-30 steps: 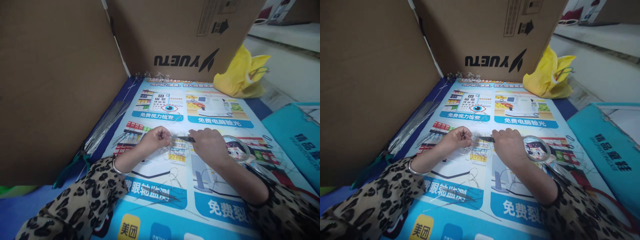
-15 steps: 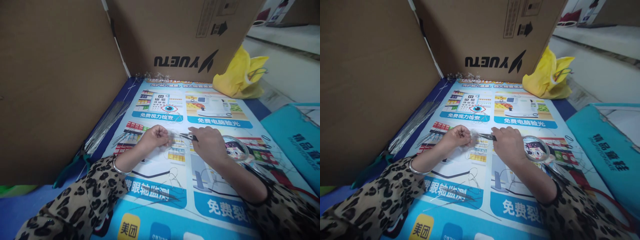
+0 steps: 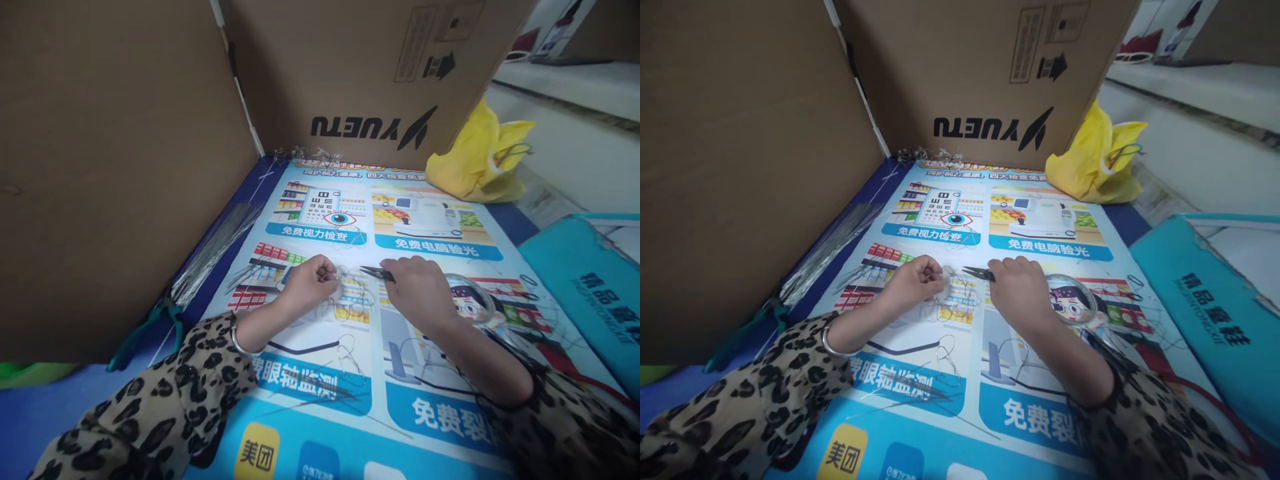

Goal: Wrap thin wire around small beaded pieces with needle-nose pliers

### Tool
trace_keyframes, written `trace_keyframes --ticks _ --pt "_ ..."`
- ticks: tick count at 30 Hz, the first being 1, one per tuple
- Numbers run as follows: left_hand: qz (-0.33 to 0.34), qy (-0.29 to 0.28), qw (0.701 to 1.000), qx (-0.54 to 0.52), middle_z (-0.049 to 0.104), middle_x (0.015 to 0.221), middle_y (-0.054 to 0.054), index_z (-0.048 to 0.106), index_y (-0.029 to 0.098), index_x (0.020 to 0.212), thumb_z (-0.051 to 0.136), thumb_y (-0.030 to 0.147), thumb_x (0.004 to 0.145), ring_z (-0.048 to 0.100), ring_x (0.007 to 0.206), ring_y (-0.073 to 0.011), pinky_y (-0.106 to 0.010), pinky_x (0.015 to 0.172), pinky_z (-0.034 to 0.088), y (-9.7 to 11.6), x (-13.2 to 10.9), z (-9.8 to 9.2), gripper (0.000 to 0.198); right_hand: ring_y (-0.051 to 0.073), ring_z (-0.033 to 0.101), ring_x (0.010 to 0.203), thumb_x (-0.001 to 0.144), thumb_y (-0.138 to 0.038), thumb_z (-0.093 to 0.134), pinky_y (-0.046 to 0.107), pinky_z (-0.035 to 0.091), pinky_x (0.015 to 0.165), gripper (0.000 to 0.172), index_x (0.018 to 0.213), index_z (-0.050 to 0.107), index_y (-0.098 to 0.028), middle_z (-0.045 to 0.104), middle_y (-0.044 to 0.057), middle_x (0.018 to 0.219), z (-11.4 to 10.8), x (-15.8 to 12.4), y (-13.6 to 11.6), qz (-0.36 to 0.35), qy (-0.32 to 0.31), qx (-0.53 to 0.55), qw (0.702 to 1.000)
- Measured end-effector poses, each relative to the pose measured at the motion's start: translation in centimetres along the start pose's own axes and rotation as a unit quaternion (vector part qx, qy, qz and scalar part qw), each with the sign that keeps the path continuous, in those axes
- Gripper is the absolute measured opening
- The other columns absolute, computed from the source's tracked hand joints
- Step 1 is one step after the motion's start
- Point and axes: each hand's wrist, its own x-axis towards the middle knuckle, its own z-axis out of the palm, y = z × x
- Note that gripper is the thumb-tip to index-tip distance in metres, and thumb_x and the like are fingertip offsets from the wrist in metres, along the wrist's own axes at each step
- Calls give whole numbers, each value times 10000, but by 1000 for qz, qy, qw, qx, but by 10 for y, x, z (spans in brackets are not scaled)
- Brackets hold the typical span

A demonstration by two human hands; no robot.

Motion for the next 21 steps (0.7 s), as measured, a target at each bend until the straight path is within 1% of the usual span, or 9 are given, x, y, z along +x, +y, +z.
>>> trace_keyframes --ticks 3,8,12,18,21 --pt "22 11 998 57 592 682 29 569 192 766 601 185 661 543 616 -103 -215 586 417 3 -2 -2 110 221 527 845 811 -203 440 316 245 696 318 1078 614 -196 662 68 867 8 0 -2 -5 -11 12 1000" --pt "34 4 996 87 608 722 15 575 191 761 590 258 713 550 654 -119 -231 616 409 6 0 -6 84 219 531 887 818 -207 438 310 275 732 363 1149 584 -187 649 78 934 14 1 -1 7 0 47 999" --pt "43 1 996 79 607 691 4 585 182 739 563 322 757 549 640 -127 -232 595 402 6 2 -9 143 217 527 906 840 -225 419 308 285 744 355 1154 582 -190 638 83 956 17 3 1 16 6 67 998" --pt "36 -3 996 85 592 673 7 583 174 739 545 275 759 525 609 -114 -227 575 392 7 3 -11 110 228 516 908 820 -219 446 322 275 739 347 1134 590 -191 627 87 949 18 5 -4 0 7 33 999" --pt "33 -2 996 77 582 657 14 575 178 753 530 298 775 522 602 -112 -225 568 390 6 3 -11 130 228 513 894 813 -203 443 325 272 728 352 1134 587 -195 624 85 938 18 6 -5 2 2 25 1000"
